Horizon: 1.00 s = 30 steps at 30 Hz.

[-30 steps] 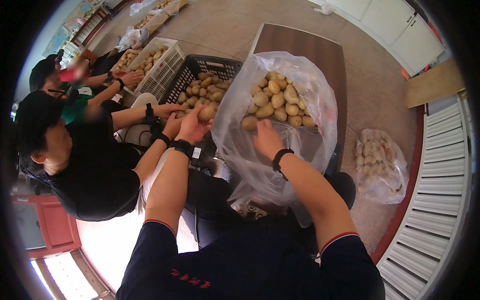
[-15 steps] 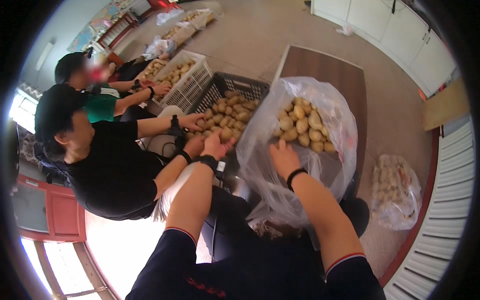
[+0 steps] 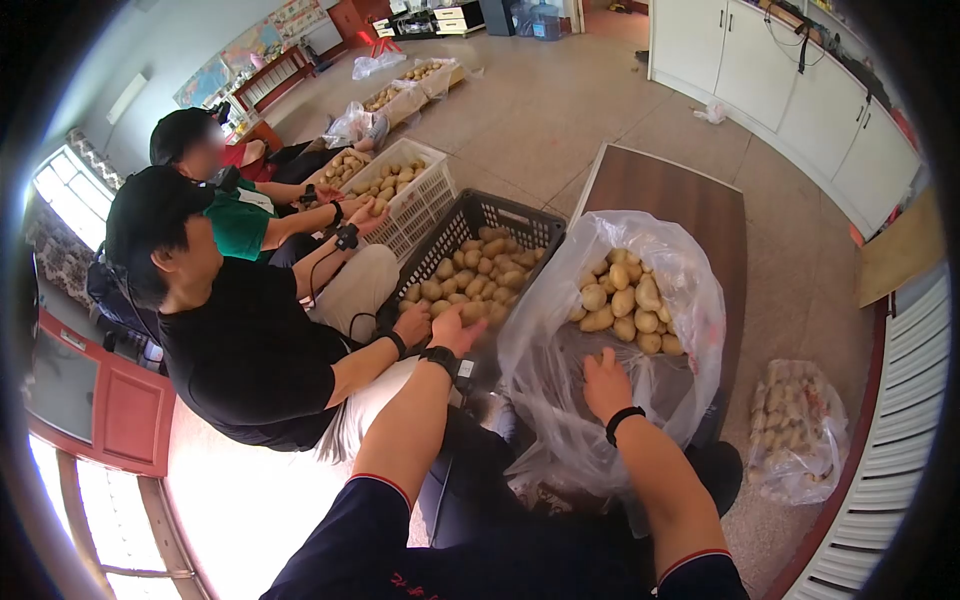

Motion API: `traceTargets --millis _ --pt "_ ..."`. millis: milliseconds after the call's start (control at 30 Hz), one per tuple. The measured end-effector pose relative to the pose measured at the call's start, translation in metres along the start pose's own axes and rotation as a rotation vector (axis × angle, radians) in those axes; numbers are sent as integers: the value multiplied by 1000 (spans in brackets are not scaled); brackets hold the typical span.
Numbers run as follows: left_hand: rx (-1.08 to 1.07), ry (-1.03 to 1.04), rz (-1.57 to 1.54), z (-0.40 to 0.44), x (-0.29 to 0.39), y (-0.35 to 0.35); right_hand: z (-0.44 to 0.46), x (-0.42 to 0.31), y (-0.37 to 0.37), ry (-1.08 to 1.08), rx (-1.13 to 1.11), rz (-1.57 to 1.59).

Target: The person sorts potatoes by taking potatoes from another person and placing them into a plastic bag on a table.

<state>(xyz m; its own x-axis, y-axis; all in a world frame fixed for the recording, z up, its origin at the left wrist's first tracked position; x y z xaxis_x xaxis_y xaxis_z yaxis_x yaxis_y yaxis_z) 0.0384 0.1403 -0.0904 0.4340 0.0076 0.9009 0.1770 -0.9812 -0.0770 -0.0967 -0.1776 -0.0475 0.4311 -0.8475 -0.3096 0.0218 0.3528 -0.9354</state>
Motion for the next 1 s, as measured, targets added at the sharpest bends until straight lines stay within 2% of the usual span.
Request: traceTargets --millis 67,167,233,267,300,367,400,467,567,700,767,800,867,900,933,1000 --pt "-73 -332 -566 -9 8 7 -6 1 1 34 -50 9" --pt "-5 -406 -648 -1 -2 0 -15 3 7 59 -48 -41" --pt "3 125 815 12 -13 -12 -20 1 5 84 -64 4" --pt "-4 125 817 34 -34 -16 -24 0 4 104 -81 51" --pt "80 197 777 62 -58 -20 -26 0 5 112 -82 51" --pt "155 269 736 58 -58 -14 -30 0 5 73 -82 71" --pt "33 1 69 28 -33 -7 -31 1 5 78 -80 68" --pt "-96 -272 -597 -3 -3 5 -33 -1 4 87 -100 104" --pt "-10 -433 -583 -12 10 14 -40 -1 7 90 -81 171" --pt "-91 -442 -412 -27 21 24 -46 5 15 178 -91 299" --pt "-101 -426 -336 -43 34 31 -45 17 34 117 138 328" --pt "-146 -412 -284 -50 39 34 -42 19 34 129 133 322" --pt "-197 -403 -233 -65 50 43 -32 23 37 506 131 976" --pt "-276 -389 -145 -74 57 47 -27 16 19 645 66 1205" --pt "-351 -372 -57 -79 60 50 -23 15 12 649 66 1205" --pt "-421 -356 17 -90 61 57 -13 7 3 666 168 1554"
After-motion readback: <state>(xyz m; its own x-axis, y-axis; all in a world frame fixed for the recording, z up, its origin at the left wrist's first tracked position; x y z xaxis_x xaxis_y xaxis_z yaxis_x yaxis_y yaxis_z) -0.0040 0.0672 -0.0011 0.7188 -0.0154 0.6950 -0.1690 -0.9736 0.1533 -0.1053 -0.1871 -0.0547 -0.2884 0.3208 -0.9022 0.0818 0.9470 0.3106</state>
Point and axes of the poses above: each hand's wrist, its own z-axis towards the middle knuckle, its own y-axis out of the palm, x = y × z, the point moved 2 cm from there along z, towards the middle knuckle, and after that the axes turned 15 degrees about -y, right-handed, at the moved point
